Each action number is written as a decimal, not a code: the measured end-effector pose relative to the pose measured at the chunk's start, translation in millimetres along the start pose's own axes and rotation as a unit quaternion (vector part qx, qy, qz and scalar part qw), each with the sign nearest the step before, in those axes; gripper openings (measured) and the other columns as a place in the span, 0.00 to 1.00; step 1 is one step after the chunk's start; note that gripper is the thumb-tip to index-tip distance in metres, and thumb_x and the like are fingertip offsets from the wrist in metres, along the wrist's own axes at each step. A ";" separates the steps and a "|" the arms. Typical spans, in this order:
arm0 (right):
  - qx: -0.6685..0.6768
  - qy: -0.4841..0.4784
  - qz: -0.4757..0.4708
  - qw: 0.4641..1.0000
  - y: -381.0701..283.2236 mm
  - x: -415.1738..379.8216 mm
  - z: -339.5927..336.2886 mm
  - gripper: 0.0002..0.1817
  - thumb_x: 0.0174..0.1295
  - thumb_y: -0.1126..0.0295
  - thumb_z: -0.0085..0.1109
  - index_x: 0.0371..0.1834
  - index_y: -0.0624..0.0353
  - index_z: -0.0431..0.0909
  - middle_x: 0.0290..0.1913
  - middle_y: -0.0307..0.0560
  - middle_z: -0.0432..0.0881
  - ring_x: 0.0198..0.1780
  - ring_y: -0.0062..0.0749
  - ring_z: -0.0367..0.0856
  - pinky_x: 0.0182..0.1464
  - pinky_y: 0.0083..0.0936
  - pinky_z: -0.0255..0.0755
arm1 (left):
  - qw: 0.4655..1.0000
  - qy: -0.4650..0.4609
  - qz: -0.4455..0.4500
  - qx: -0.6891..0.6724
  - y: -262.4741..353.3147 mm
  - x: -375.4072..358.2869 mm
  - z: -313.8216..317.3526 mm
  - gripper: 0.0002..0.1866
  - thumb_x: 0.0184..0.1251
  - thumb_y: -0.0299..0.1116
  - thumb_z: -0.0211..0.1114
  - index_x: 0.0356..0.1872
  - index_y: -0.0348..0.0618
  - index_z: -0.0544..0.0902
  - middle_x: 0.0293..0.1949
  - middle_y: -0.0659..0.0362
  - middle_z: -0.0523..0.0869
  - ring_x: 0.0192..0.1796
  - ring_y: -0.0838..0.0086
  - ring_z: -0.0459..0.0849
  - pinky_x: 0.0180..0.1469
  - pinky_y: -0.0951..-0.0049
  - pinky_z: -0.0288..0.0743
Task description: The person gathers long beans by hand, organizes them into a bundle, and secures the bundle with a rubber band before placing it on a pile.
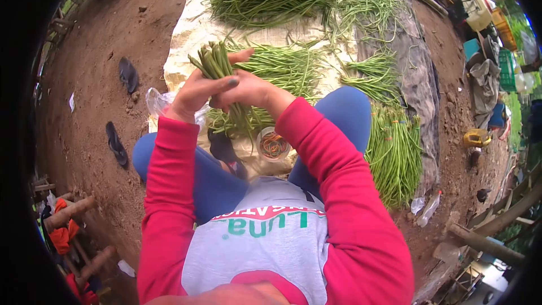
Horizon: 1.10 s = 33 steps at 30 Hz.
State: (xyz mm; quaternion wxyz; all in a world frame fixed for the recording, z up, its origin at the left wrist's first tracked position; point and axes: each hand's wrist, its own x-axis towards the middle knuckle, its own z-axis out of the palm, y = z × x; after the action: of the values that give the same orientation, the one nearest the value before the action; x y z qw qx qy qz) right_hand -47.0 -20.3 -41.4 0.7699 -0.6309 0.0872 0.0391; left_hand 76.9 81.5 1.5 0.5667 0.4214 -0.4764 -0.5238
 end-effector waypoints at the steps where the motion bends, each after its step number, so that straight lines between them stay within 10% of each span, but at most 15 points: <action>1: 0.003 -0.004 0.001 1.000 -1.8 0.5 5.1 0.20 0.45 0.71 0.66 0.43 0.67 0.78 0.35 0.48 0.82 0.38 0.31 0.82 0.40 0.26 0.78 | 0.999 0.022 -0.010 0.024 -6.1 -1.2 1.8 0.23 0.64 0.42 0.66 0.54 0.36 0.79 0.60 0.47 0.78 0.70 0.63 0.65 0.71 0.62 0.56; 4: -0.145 0.075 -0.107 0.981 1.9 -4.0 13.5 0.33 0.47 0.63 0.70 0.56 0.66 0.71 0.48 0.56 0.80 0.47 0.41 0.81 0.48 0.30 0.77 | 0.996 0.065 -0.040 0.040 -26.0 -6.7 -0.2 0.20 0.69 0.45 0.61 0.48 0.38 0.83 0.57 0.51 0.81 0.69 0.63 0.67 0.71 0.61 0.55; 6: -0.462 0.151 -0.169 0.858 16.6 -17.8 0.9 0.45 0.46 0.57 0.73 0.66 0.64 0.61 0.57 0.62 0.74 0.54 0.50 0.78 0.54 0.34 0.74 | 0.989 0.146 -0.022 -0.015 -27.4 -7.2 -3.5 0.17 0.66 0.43 0.65 0.38 0.35 0.86 0.38 0.55 0.88 0.58 0.68 0.79 0.66 0.62 0.64; 8: -0.525 0.187 0.080 0.826 16.9 -48.2 1.0 0.25 0.50 0.63 0.70 0.52 0.60 0.79 0.53 0.61 0.79 0.52 0.48 0.80 0.53 0.34 0.73 | 0.974 0.225 -0.011 -0.004 -25.5 -7.3 -15.1 0.19 0.68 0.45 0.64 0.28 0.37 0.84 0.27 0.56 0.86 0.37 0.69 0.83 0.58 0.62 0.71; 12: -0.465 0.037 0.157 0.870 89.3 -86.6 13.5 0.09 0.50 0.73 0.58 0.33 0.55 0.87 0.29 0.51 0.85 0.31 0.46 0.84 0.37 0.35 0.77 | 0.955 0.274 -0.019 -0.110 -16.6 -3.4 -22.1 0.20 0.69 0.48 0.62 0.24 0.47 0.70 0.22 0.64 0.67 0.27 0.76 0.69 0.52 0.65 0.71; 19: -0.646 0.026 0.239 0.724 220.8 -83.7 59.3 0.23 0.54 0.72 0.55 0.55 0.58 0.78 0.51 0.53 0.82 0.46 0.45 0.84 0.51 0.37 0.76 | 0.945 0.316 0.064 -0.056 -10.3 -0.1 -23.1 0.12 0.67 0.34 0.66 0.27 0.45 0.72 0.20 0.65 0.67 0.25 0.78 0.67 0.35 0.73 0.69; 25: -0.621 0.023 0.089 0.779 254.6 -80.9 34.3 0.16 0.54 0.72 0.55 0.46 0.60 0.81 0.44 0.56 0.83 0.45 0.46 0.84 0.50 0.35 0.77 | 0.939 0.340 0.049 -0.006 -15.9 1.8 -16.9 0.16 0.65 0.40 0.68 0.22 0.41 0.78 0.17 0.64 0.75 0.22 0.79 0.74 0.27 0.77 0.67; 28: -0.575 0.036 0.252 0.778 192.1 -86.7 52.7 0.11 0.53 0.73 0.56 0.38 0.59 0.83 0.41 0.54 0.84 0.40 0.47 0.84 0.46 0.35 0.77 | 0.942 0.333 0.027 0.032 -21.3 -2.0 -15.6 0.17 0.65 0.41 0.67 0.22 0.42 0.79 0.17 0.66 0.75 0.21 0.82 0.73 0.25 0.78 0.66; 33: -0.525 0.056 0.152 0.836 145.8 -104.5 48.8 0.07 0.52 0.72 0.59 0.33 0.58 0.84 0.33 0.52 0.85 0.33 0.49 0.83 0.40 0.38 0.76 | 0.946 0.292 -0.035 0.138 -28.6 -4.4 -2.3 0.15 0.65 0.42 0.67 0.27 0.41 0.83 0.18 0.69 0.76 0.21 0.86 0.70 0.24 0.79 0.64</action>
State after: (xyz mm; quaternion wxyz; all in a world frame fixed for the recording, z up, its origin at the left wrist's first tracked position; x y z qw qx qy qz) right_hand -170.3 61.9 -153.7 0.3016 -0.9201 0.1917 0.1605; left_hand 73.6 83.1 -27.2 0.5986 0.6461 -0.3427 -0.3269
